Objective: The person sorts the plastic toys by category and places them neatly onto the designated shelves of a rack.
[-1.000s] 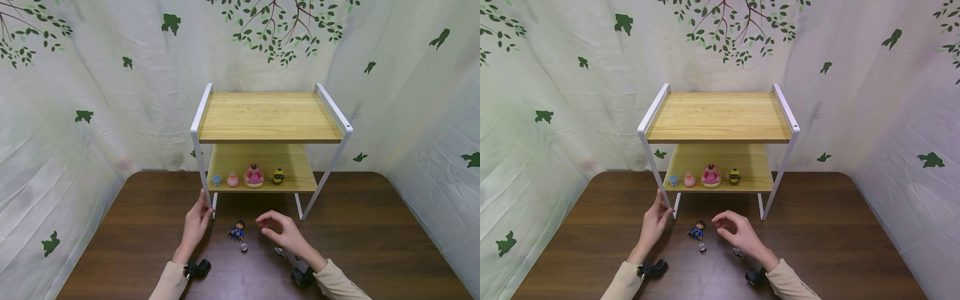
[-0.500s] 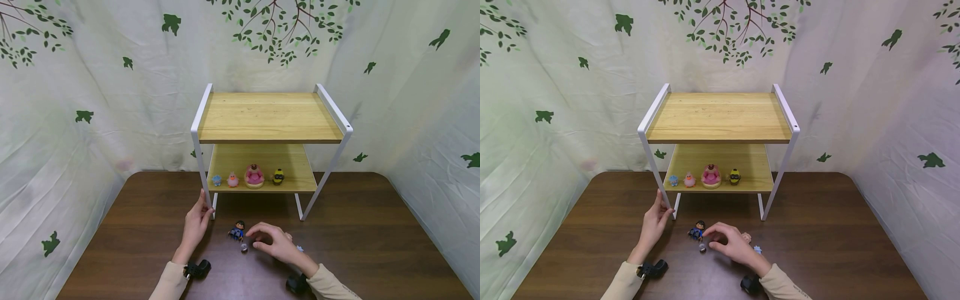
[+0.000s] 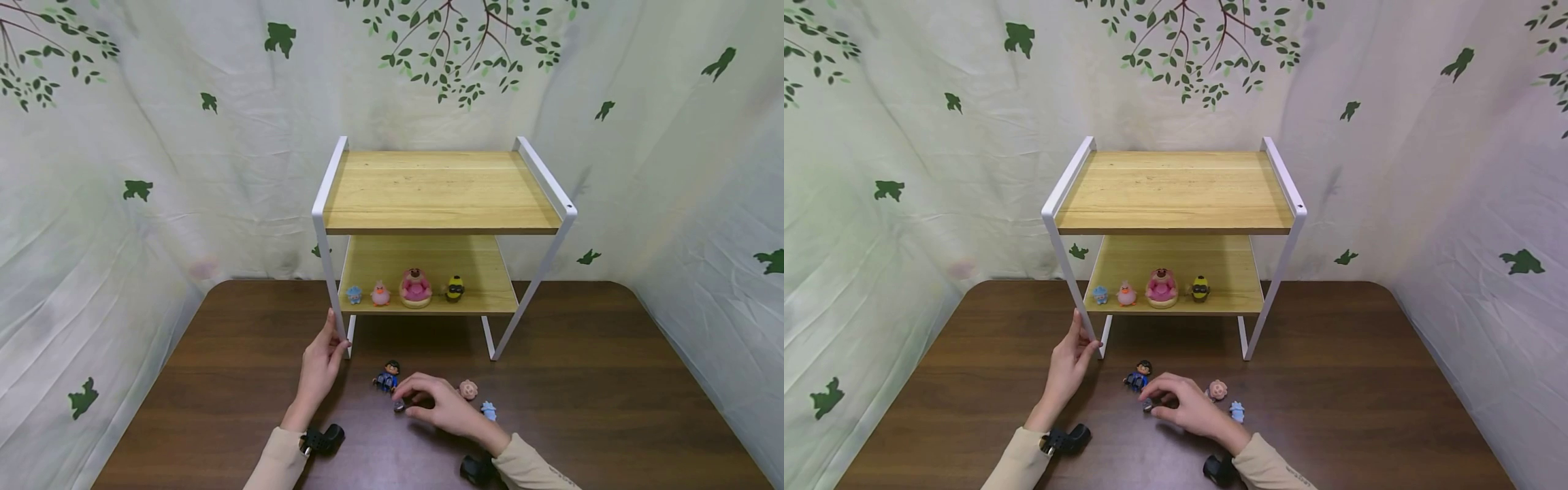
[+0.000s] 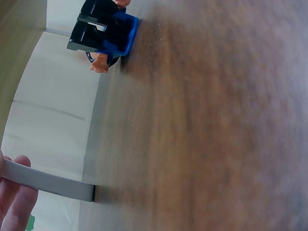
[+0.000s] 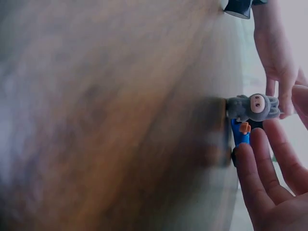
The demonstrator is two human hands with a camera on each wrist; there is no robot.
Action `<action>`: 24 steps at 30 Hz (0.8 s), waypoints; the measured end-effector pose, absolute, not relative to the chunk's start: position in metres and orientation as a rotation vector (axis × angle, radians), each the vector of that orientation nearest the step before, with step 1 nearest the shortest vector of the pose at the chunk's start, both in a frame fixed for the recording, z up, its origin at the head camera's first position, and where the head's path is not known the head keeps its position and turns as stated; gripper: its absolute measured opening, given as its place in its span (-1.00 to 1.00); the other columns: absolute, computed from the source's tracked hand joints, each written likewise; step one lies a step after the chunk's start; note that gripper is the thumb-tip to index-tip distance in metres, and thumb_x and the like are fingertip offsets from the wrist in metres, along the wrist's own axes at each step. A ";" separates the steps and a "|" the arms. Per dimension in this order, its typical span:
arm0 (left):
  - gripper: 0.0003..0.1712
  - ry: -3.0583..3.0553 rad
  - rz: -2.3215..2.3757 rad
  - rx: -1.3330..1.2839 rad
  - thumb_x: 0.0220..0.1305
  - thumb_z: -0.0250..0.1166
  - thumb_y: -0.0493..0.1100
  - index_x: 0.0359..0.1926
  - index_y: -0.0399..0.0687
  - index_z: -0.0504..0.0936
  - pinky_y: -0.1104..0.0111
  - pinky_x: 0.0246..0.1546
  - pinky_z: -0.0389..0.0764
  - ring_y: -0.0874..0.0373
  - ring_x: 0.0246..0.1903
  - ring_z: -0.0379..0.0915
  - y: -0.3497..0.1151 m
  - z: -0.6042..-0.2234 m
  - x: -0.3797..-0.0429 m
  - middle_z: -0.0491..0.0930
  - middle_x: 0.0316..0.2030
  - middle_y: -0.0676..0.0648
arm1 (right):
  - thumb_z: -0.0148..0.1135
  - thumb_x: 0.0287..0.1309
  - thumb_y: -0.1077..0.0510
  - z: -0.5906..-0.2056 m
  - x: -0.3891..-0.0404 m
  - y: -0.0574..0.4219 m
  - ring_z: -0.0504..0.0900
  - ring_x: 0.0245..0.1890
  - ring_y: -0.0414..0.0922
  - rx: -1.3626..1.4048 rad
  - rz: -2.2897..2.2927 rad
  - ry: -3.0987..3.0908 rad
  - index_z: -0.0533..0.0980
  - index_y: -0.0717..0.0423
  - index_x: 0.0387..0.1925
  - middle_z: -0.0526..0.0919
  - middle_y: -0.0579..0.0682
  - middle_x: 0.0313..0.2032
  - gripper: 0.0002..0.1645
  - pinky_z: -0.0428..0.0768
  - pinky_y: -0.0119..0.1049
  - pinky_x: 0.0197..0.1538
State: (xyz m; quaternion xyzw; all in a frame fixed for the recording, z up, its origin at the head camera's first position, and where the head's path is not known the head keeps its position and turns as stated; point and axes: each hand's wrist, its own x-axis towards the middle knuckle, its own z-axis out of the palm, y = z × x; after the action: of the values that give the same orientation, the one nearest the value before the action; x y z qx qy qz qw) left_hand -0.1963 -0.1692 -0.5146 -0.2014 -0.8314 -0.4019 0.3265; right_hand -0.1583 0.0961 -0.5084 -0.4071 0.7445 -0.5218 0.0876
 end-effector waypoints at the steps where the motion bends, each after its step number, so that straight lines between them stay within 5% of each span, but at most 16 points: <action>1: 0.17 -2.178 -1.054 -0.528 0.06 0.34 -0.52 0.51 0.27 -0.08 0.19 -0.45 0.66 0.08 -0.48 0.52 -0.169 -0.515 -0.196 0.51 -0.46 -0.13 | 0.26 0.15 0.38 -0.508 -0.158 0.096 0.54 -0.02 -0.17 -1.213 -1.545 2.219 0.57 0.15 -0.07 0.58 0.09 -0.03 -0.70 0.59 -0.19 -0.01; 24: 0.17 -2.180 -1.054 -0.520 0.06 0.34 -0.51 0.51 0.25 -0.08 0.21 -0.45 0.66 0.08 -0.49 0.52 -0.169 -0.515 -0.196 0.51 -0.46 -0.12 | 0.26 0.14 0.39 -0.511 -0.159 0.091 0.55 -0.01 -0.19 -1.109 -1.473 2.210 0.59 0.09 -0.08 0.62 -0.05 -0.06 -0.69 0.58 -0.28 -0.01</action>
State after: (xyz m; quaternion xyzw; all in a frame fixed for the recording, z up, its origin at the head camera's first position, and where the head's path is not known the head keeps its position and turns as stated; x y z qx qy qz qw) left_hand -0.1963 -0.1695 -0.5150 -0.1987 -0.8320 -0.4021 0.3266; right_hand -0.1595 0.0906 -0.5107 -0.3821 0.7613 -0.5072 0.1313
